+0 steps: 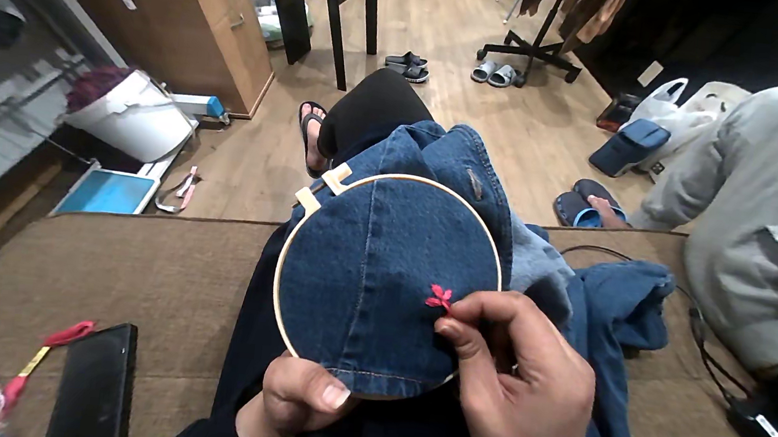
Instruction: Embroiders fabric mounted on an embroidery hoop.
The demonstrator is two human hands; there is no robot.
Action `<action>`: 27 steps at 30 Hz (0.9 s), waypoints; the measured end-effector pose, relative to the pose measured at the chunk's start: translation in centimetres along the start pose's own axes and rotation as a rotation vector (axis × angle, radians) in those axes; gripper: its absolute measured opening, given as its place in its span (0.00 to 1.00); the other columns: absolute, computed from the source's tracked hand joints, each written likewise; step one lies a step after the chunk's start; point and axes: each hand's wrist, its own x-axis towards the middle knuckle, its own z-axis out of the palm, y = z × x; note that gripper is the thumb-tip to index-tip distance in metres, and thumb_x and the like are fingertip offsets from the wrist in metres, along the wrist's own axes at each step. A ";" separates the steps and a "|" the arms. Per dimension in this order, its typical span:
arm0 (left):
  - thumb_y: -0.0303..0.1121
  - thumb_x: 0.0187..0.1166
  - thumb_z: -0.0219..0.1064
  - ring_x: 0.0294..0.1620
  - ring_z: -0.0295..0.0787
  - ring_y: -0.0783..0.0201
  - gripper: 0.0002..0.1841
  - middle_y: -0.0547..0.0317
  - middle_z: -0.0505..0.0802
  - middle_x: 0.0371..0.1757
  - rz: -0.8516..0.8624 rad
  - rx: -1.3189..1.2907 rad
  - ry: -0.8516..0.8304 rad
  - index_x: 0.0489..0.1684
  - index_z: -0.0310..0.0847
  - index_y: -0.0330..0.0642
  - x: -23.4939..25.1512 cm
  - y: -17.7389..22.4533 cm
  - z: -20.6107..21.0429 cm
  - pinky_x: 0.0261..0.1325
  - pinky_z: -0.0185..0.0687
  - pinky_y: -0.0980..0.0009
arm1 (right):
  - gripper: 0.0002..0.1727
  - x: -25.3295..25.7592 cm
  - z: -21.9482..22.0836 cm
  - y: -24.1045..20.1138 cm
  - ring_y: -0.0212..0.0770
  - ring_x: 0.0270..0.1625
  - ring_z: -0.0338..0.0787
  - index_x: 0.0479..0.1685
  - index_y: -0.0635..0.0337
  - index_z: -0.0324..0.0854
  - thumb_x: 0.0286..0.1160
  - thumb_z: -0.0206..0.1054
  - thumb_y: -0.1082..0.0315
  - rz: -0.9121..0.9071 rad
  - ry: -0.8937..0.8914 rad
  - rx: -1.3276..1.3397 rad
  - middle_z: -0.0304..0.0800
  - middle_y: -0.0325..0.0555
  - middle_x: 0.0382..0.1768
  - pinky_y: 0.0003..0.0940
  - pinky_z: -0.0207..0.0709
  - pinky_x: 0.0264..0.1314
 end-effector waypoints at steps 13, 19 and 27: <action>0.30 0.78 0.65 0.73 0.85 0.62 0.19 0.55 0.92 0.67 0.010 -0.047 0.002 0.67 0.86 0.42 0.3 0.0 0.1 0.78 0.77 0.60 | 0.07 -0.2 -0.3 -0.1 0.18 0.31 0.79 0.35 0.46 0.85 0.80 0.66 0.59 0.036 -0.072 -0.025 0.84 0.24 0.30 0.18 0.71 0.34; 0.30 0.78 0.65 0.73 0.84 0.63 0.19 0.57 0.92 0.68 -0.008 -0.056 -0.015 0.68 0.87 0.44 0.4 -0.3 0.1 0.79 0.76 0.60 | 0.07 -0.3 0.1 -0.3 0.18 0.28 0.77 0.33 0.44 0.85 0.78 0.68 0.58 0.055 -0.016 -0.040 0.83 0.22 0.28 0.19 0.68 0.33; 0.29 0.78 0.67 0.73 0.85 0.65 0.19 0.59 0.92 0.67 -0.044 0.018 -0.011 0.68 0.87 0.46 -0.1 -0.3 -0.1 0.78 0.77 0.61 | 0.10 -0.2 0.4 -0.5 0.18 0.30 0.80 0.33 0.44 0.84 0.81 0.67 0.52 0.016 0.043 -0.101 0.87 0.22 0.29 0.23 0.67 0.37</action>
